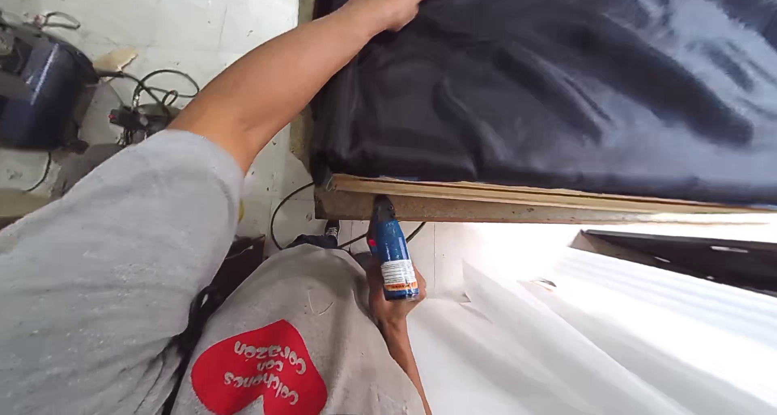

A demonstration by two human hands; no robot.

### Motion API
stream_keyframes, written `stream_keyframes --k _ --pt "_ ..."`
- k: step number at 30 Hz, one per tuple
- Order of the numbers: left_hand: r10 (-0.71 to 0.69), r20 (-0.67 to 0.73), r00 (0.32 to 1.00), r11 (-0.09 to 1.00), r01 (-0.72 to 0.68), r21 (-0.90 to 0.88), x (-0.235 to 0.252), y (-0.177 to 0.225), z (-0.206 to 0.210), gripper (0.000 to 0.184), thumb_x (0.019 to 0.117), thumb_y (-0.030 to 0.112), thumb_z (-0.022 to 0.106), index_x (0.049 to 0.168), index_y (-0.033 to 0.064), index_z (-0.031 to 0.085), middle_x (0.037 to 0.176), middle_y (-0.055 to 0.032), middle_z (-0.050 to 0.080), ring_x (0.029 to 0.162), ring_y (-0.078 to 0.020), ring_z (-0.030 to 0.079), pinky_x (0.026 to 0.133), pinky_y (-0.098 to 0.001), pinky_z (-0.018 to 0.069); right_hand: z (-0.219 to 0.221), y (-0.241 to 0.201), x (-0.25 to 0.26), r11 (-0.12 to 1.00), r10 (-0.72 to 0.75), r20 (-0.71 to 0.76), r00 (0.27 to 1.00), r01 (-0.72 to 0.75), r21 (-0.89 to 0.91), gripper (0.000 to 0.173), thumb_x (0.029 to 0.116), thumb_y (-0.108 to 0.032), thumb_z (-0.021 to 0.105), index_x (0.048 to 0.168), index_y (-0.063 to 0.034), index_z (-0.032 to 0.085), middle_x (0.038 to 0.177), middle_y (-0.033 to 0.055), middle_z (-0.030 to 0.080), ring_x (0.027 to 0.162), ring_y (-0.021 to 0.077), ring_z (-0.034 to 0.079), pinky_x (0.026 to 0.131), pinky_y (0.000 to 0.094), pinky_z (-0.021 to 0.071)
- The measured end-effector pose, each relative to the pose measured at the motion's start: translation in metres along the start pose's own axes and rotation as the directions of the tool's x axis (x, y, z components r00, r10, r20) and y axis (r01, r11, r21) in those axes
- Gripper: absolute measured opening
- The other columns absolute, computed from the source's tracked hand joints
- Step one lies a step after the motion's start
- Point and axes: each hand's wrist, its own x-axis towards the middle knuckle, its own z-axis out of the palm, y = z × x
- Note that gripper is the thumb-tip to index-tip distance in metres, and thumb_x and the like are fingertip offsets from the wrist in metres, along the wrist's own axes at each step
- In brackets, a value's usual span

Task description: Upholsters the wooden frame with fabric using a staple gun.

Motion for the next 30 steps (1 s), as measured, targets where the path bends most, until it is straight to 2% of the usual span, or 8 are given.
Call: stream_keyframes --k 4,7,10,13,18,22,26,30 --pt "0.436 0.068 0.897 0.9 -0.436 -0.019 -0.088 0.057 0.003 0.018 0.0986 0.004 0.053 0.107 -0.005 0.066 0.109 -0.0269 0.066 0.109 -0.0451 0.064 0.095 -0.0647 0.0491 -0.071 0.026 0.01 0.974 0.122 -0.263 0.957 -0.166 -0.154 0.031 0.0713 -0.011 0.082 0.099 -0.002 0.072 0.092 -0.0001 0.077 0.085 0.0054 0.074 0.079 0.0273 0.0646" --pt "0.822 0.04 0.569 0.557 -0.785 -0.272 -0.229 0.115 0.055 0.024 0.0971 0.016 0.048 0.085 0.0107 0.068 0.09 -0.0091 0.068 0.092 -0.028 0.066 0.085 -0.0497 0.0532 -0.143 0.036 0.025 0.897 0.233 -0.541 0.808 -0.394 -0.202 0.025 0.0706 -0.006 0.08 0.094 -0.0008 0.071 0.083 0.001 0.075 0.074 0.0068 0.073 0.07 0.0294 0.0642" --pt "0.722 0.409 0.558 0.682 -0.47 -0.56 -0.316 0.127 0.152 0.026 0.1022 0.02 0.056 0.094 0.0019 0.074 0.097 -0.0148 0.074 0.099 -0.0287 0.071 0.094 -0.0482 0.0566 -0.224 0.035 0.047 0.823 0.337 -0.75 0.568 -0.565 -0.057 0.022 0.0779 -0.006 0.077 0.097 0.0013 0.069 0.077 0.0054 0.072 0.061 0.0128 0.068 0.058 0.0356 0.0609" --pt "0.195 0.831 0.52 0.979 -0.149 -0.137 -0.331 0.107 0.256 0.032 0.1023 0.023 0.059 0.125 0.0022 0.069 0.123 -0.024 0.069 0.119 -0.0414 0.065 0.104 -0.0622 0.0491 -0.304 0.035 0.063 0.836 0.324 -0.83 0.454 -0.548 0.026 0.027 0.0821 -0.002 0.073 0.108 0.0035 0.066 0.086 0.0091 0.073 0.054 0.0146 0.064 0.049 0.0327 0.0575" --pt "0.303 0.791 0.531 0.948 -0.084 -0.307 -0.306 0.13 0.291 0.032 0.1043 0.022 0.057 0.126 0.0018 0.068 0.122 -0.0207 0.071 0.118 -0.035 0.067 0.108 -0.055 0.0487 -0.386 0.037 0.069 0.82 0.256 -0.867 0.428 -0.571 -0.04 0.038 0.081 -0.001 0.067 0.118 0.0025 0.063 0.102 0.0099 0.073 0.064 0.0122 0.067 0.056 0.0308 0.058" --pt "0.362 0.728 0.583 0.919 -0.09 -0.385 -0.265 0.182 0.31 0.038 0.1025 0.03 0.06 0.131 0.0059 0.067 0.127 -0.0149 0.07 0.121 -0.0283 0.067 0.11 -0.0515 0.0484 -0.406 0.04 0.07 0.825 0.275 -0.852 0.445 -0.564 -0.028 0.03 0.0815 -0.003 0.07 0.111 0.0007 0.065 0.081 0.0056 0.07 0.057 0.0121 0.066 0.052 0.0309 0.0586" --pt "0.427 0.652 0.627 0.732 0.183 -0.656 -0.228 0.243 0.324 0.027 0.1011 0.023 0.061 0.121 0.0073 0.07 0.117 -0.0052 0.074 0.109 -0.0155 0.071 0.101 -0.0385 0.0567 -0.429 0.046 0.072 0.843 0.351 -0.806 0.476 -0.535 0.051 0.026 0.0822 -0.002 0.07 0.108 0.0004 0.067 0.074 0.006 0.07 0.054 0.0156 0.066 0.051 0.032 0.0588" --pt "0.347 0.65 0.676 0.186 0.63 -0.754 -0.184 0.301 0.332 0.032 0.1047 0.019 0.046 0.124 0.0002 0.064 0.121 -0.0172 0.072 0.107 -0.0303 0.073 0.09 -0.0455 0.0618 -0.476 0.065 0.087 0.807 0.391 -0.803 0.451 -0.588 0.063 0.027 0.084 -0.003 0.071 0.111 -0.0004 0.068 0.074 0.0074 0.07 0.053 0.0164 0.064 0.05 0.0322 0.0569"
